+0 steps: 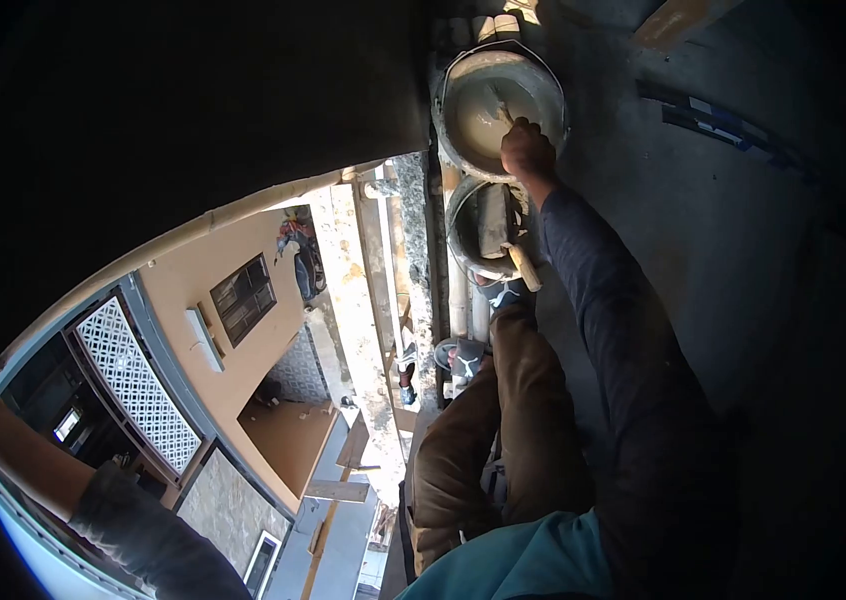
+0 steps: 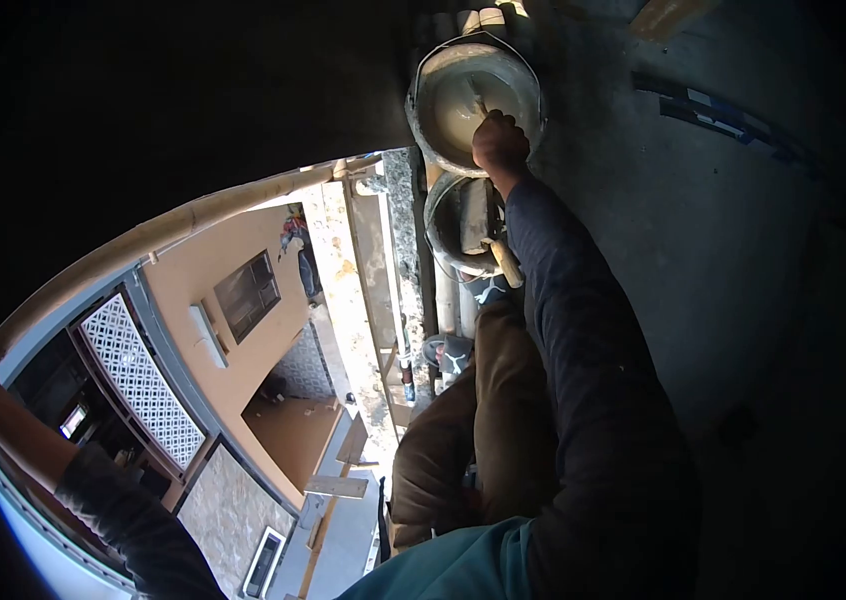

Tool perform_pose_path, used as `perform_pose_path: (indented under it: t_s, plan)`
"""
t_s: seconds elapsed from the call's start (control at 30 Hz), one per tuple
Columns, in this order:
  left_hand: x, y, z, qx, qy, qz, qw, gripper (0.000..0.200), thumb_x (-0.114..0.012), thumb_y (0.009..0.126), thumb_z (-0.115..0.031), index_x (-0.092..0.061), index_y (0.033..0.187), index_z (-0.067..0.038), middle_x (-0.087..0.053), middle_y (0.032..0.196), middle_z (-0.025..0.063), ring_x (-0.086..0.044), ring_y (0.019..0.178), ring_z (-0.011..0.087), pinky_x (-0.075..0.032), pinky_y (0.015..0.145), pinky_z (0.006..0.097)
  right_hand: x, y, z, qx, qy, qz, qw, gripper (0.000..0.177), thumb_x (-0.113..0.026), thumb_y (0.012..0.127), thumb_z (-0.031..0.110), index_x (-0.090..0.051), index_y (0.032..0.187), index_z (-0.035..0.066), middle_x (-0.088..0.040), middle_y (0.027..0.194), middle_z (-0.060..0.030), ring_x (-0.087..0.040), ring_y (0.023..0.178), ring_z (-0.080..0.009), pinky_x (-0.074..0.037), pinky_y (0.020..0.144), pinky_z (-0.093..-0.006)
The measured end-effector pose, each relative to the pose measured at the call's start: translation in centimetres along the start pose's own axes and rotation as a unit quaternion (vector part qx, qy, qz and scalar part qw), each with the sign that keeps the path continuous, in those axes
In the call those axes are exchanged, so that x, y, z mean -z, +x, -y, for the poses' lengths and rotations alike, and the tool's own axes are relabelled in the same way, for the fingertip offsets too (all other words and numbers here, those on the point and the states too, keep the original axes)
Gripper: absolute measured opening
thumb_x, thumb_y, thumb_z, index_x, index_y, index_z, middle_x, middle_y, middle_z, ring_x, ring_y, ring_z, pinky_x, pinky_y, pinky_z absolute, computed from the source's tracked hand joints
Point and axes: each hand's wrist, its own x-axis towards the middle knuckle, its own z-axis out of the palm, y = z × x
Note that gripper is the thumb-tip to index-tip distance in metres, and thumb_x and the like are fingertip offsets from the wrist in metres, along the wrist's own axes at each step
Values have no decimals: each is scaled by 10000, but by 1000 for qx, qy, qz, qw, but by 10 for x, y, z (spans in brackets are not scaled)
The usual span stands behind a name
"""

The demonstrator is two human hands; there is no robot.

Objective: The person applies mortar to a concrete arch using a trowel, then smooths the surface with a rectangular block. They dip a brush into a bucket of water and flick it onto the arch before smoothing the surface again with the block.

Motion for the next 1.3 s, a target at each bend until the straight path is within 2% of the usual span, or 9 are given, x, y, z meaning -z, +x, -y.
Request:
perform_pose_path:
  t_s: [0.2, 0.3, 0.43, 0.57, 0.73, 0.87, 1.07, 1.2, 1.3]
  plan:
    - [-20, -4, -12, 26, -10, -37, 999, 580, -550, 901, -410, -452, 1401, -132, -375, 1481, 134, -314, 1389, 318, -252, 1157, 560, -19, -1, -22, 85, -9, 29, 996, 209, -505, 897, 175, -579, 1062, 70, -691, 943, -189, -683, 898, -350, -547, 751, -462]
    - [-9, 86, 24, 107, 21, -227, 968, 527, -541, 908, -385, -499, 1349, -100, -439, 1412, 165, -387, 1337, 323, -290, 1151, 526, -18, 5, -22, 96, 43, 10, 994, 212, -542, 886, 202, -603, 1039, 69, -691, 936, -186, -683, 891, -342, -545, 739, -448]
    - [2, 64, 54, 4, -140, 22, 990, 418, -733, 780, -137, -478, 1009, 102, -623, 900, 139, -669, 768, 272, -570, 681, 386, 18, -39, -43, 60, 149, -23, 987, 247, -579, 874, 259, -622, 1005, 54, -691, 885, -174, -689, 771, -309, -533, 682, -405]
    - [7, 11, 6, 44, -80, 0, 996, 539, -779, 749, -277, -516, 1084, 53, -633, 922, 158, -642, 835, 259, -512, 758, 369, 99, -135, -69, -107, 591, 116, 791, 339, -595, 919, 383, -659, 872, 53, -675, 743, -74, -405, 345, -118, -329, 354, -293]
    - [40, 13, -31, 77, 67, 123, 987, 524, -754, 735, -397, -592, 1093, -51, -683, 989, 151, -662, 956, 315, -485, 855, 407, 141, -215, -74, -193, 662, 263, 674, 243, -476, 977, 369, -544, 1119, 183, -613, 832, 11, -390, 507, -88, -337, 429, -243]
    - [52, 24, -51, 200, 223, 195, 934, 622, -740, 712, -507, -560, 1171, -127, -687, 1067, 140, -649, 1031, 337, -482, 883, 456, 181, -290, -42, -151, 583, 207, 771, 188, -461, 973, 320, -509, 1075, 169, -532, 732, 0, -371, 460, -114, -306, 378, -276]
    - [55, 36, -51, 227, 244, 259, 907, 664, -730, 708, -557, -566, 1240, -195, -661, 1174, 105, -570, 1172, 326, -378, 981, 496, 154, -303, -5, 229, 369, 7, 901, 199, -574, 784, 107, -616, 950, 5, -667, 738, -115, -658, 620, -194, -519, 616, -342]
    - [79, 50, -68, 245, 280, 368, 852, 769, -688, 715, -647, -513, 1343, -238, -572, 1324, 93, -374, 1338, 403, -264, 1055, 607, 266, -343, 53, 412, 259, 18, 873, 227, -600, 767, 134, -676, 934, 2, -679, 782, -146, -671, 765, -289, -521, 700, -395]
    - [116, 30, -68, 186, 296, 200, 915, 708, -660, 763, -643, -515, 1347, -270, -514, 1366, 91, -303, 1383, 386, -264, 1077, 595, 278, -316, 113, 537, 287, 64, 791, 211, -648, 753, 95, -690, 932, -7, -690, 746, -136, -691, 702, -240, -545, 652, -372]
